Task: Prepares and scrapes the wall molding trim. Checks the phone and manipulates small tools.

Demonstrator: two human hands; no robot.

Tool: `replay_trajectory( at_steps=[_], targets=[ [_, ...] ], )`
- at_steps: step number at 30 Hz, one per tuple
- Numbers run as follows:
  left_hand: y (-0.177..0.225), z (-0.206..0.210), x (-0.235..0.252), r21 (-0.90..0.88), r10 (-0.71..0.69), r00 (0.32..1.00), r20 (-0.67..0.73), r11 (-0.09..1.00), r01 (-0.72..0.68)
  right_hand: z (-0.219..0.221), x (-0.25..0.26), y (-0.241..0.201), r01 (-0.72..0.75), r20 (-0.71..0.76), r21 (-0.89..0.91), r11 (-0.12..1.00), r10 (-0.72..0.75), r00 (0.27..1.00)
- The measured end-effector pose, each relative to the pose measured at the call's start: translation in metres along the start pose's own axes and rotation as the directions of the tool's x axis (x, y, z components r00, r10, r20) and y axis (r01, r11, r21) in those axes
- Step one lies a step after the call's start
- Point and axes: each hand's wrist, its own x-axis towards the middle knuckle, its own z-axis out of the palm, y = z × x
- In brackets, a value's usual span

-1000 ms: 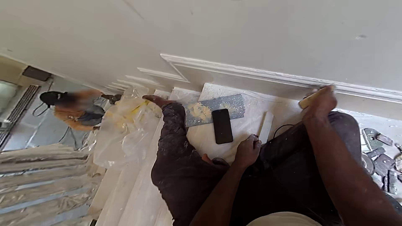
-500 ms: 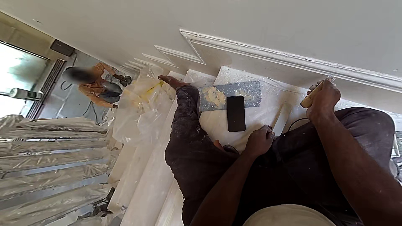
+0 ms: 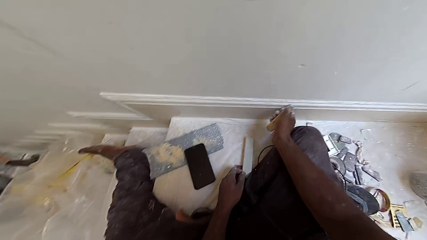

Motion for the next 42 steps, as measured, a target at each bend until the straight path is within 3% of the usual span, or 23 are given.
replay_trajectory(
  at_steps=[7, 13, 17, 21, 24, 28, 30, 33, 35, 38, 42],
  targets=[
    [-0.002, 0.0, -0.001, 0.006, -0.004, 1.0, -0.004, 1.0, 0.004, 0.004, -0.002, 0.004, 0.003, -0.016, 0.027, 1.0, -0.003, 1.0],
    [-0.003, 0.001, 0.001, 0.016, -0.022, 1.0, 0.005, 1.0, 0.022, 0.014, -0.006, 0.034, 0.167, 0.338, -0.347, 0.923, -0.043, 0.94],
    [-0.002, 0.0, 0.0, 0.013, -0.027, 1.0, 0.008, 1.0, 0.027, 0.014, -0.008, 0.039, 0.27, 0.25, -0.346, 0.899, -0.189, 0.95],
    [-0.001, 0.002, 0.0, 0.015, -0.028, 1.0, 0.0, 0.999, 0.028, 0.005, -0.001, 0.031, 0.152, 0.101, -0.393, 0.907, -0.121, 0.987],
    [-0.002, 0.002, 0.0, 0.019, -0.029, 1.0, -0.003, 0.999, 0.029, -0.005, 0.006, 0.019, 0.208, 0.16, -0.621, 0.755, -0.138, 0.977],
    [-0.002, 0.0, 0.0, 0.009, -0.032, 0.999, 0.017, 0.999, 0.032, -0.018, 0.002, -0.019, 0.429, 0.41, -0.82, 0.38, -0.134, 0.902],
    [-0.001, -0.001, 0.001, 0.002, -0.03, 0.999, 0.03, 1.0, 0.03, -0.02, 0.002, -0.026, 0.514, 0.488, -0.828, 0.226, -0.164, 0.857],
    [0.0, -0.003, 0.001, 0.005, -0.041, 0.998, 0.055, 0.999, 0.041, -0.025, 0.011, -0.026, 0.682, 0.66, -0.731, 0.022, -0.234, 0.714],
    [0.0, -0.003, 0.002, 0.001, -0.047, 0.996, 0.071, 0.999, 0.047, -0.029, 0.018, -0.038, 0.719, 0.726, -0.685, -0.118, -0.198, 0.659],
    [0.0, -0.005, 0.002, -0.015, -0.056, 0.995, 0.086, 0.998, 0.057, -0.044, 0.036, -0.051, 0.709, 0.748, -0.661, -0.248, -0.142, 0.648],
    [0.002, -0.005, 0.004, -0.026, -0.064, 0.993, 0.095, 0.997, 0.067, -0.049, 0.039, -0.049, 0.693, 0.74, -0.667, -0.273, -0.137, 0.658]
  ],
)
